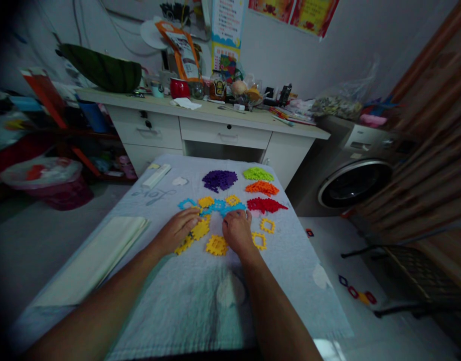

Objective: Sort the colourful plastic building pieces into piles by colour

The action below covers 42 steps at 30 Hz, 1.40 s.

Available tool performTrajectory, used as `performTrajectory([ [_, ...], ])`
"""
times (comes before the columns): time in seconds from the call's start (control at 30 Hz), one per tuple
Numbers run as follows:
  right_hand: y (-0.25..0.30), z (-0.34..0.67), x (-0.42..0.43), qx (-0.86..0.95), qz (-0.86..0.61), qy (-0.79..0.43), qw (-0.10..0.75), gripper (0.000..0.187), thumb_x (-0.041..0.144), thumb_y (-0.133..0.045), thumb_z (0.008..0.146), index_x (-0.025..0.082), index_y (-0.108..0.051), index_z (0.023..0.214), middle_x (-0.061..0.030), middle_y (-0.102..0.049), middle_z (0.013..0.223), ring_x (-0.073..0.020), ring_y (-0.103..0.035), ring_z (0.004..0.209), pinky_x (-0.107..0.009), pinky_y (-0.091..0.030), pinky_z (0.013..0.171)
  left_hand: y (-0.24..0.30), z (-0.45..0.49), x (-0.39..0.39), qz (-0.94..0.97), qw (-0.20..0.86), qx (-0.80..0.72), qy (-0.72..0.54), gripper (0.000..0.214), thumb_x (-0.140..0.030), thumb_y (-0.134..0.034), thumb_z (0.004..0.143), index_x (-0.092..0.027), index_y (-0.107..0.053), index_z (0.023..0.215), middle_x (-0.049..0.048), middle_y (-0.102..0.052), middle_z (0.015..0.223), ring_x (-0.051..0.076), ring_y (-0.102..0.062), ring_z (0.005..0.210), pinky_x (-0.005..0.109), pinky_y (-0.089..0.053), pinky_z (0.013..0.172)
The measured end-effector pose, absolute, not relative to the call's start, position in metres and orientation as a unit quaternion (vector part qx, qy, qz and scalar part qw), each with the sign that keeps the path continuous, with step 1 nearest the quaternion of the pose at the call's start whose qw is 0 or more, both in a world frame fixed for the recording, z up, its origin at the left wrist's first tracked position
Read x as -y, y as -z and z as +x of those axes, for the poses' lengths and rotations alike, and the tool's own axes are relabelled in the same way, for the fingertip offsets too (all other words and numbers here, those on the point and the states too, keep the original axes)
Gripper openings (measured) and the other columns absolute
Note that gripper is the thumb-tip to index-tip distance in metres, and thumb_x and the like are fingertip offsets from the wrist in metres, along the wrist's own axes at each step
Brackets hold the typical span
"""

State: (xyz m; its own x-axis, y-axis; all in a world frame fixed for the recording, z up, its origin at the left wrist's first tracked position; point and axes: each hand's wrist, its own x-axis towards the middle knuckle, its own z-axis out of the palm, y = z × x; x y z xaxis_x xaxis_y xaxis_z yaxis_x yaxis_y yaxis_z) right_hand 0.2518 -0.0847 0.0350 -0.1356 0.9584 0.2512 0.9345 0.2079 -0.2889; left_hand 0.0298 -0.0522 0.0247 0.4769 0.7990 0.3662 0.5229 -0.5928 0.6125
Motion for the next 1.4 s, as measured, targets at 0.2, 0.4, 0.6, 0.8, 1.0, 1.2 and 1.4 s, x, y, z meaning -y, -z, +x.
performTrajectory([
  [0.2,-0.036,0.246,0.089,0.800,-0.542,-0.037,0.253,0.032,0.027,-0.058,0.087,0.023,-0.064,0.119,-0.0092,-0.063,0.116,-0.0277,-0.045,0.114,-0.048,-0.028,0.103,-0.016,0.025,0.043,0.817,0.147,-0.445,-0.335,0.029,-0.029,-0.039,0.092,-0.021,-0.065,0.102,0.0080,-0.066,0.114,0.023,-0.058,0.111,0.041,-0.044,0.102],
  [0.4,-0.041,0.223,0.097,0.874,-0.438,-0.080,0.195,0.046,0.025,-0.056,0.088,0.029,-0.053,0.133,-0.0037,-0.053,0.138,-0.0293,-0.031,0.132,-0.050,-0.019,0.109,-0.003,0.025,0.045,0.778,0.042,-0.569,-0.265,0.040,-0.034,-0.047,0.089,-0.021,-0.057,0.126,0.0143,-0.048,0.142,0.034,-0.039,0.133,0.057,-0.033,0.106],
  [0.6,-0.041,0.226,0.094,0.865,-0.458,-0.076,0.190,0.018,0.031,-0.065,0.080,0.020,-0.067,0.094,-0.0062,-0.062,0.099,-0.0251,-0.046,0.106,-0.044,-0.029,0.099,-0.006,0.021,0.045,0.745,0.010,-0.606,-0.280,0.042,-0.031,-0.047,0.089,-0.018,-0.054,0.128,0.0168,-0.048,0.138,0.035,-0.043,0.128,0.054,-0.036,0.103],
  [0.8,-0.034,0.238,0.089,0.828,-0.508,-0.061,0.230,0.008,0.020,-0.056,0.080,0.019,-0.061,0.073,-0.0039,-0.058,0.078,-0.0201,-0.050,0.087,-0.037,-0.034,0.089,-0.008,0.019,0.041,0.765,0.078,-0.559,-0.310,0.032,-0.028,-0.050,0.085,-0.018,-0.056,0.116,0.0109,-0.058,0.109,0.027,-0.058,0.102,0.043,-0.047,0.093],
  [1.0,-0.040,0.290,0.070,0.696,-0.653,0.000,0.298,0.016,0.022,-0.055,0.082,0.019,-0.065,0.094,-0.0099,-0.062,0.104,-0.0254,-0.051,0.103,-0.039,-0.036,0.092,-0.009,0.026,0.045,0.790,0.126,-0.502,-0.330,0.027,-0.019,-0.049,0.082,-0.022,-0.058,0.108,0.0080,-0.052,0.116,0.024,-0.057,0.108,0.040,-0.047,0.097],
  [1.2,-0.050,0.355,0.048,0.532,-0.821,0.019,0.206,0.058,0.047,-0.058,0.082,0.017,-0.052,0.131,-0.0156,-0.047,0.140,-0.0347,-0.042,0.127,-0.048,-0.033,0.102,-0.013,0.030,0.049,0.818,0.166,-0.441,-0.329,0.031,-0.017,-0.049,0.080,-0.022,-0.060,0.109,0.0075,-0.050,0.121,0.023,-0.055,0.114,0.037,-0.048,0.099],
  [1.4,-0.051,0.379,0.021,0.495,-0.860,-0.041,0.118,0.084,0.072,-0.057,0.074,0.018,-0.048,0.137,-0.0201,-0.051,0.134,-0.0396,-0.044,0.127,-0.054,-0.034,0.100,-0.024,0.034,0.055,0.843,0.217,-0.396,-0.292,0.020,-0.020,-0.049,0.082,-0.022,-0.064,0.095,0.0059,-0.061,0.102,0.020,-0.062,0.094,0.032,-0.052,0.083],
])
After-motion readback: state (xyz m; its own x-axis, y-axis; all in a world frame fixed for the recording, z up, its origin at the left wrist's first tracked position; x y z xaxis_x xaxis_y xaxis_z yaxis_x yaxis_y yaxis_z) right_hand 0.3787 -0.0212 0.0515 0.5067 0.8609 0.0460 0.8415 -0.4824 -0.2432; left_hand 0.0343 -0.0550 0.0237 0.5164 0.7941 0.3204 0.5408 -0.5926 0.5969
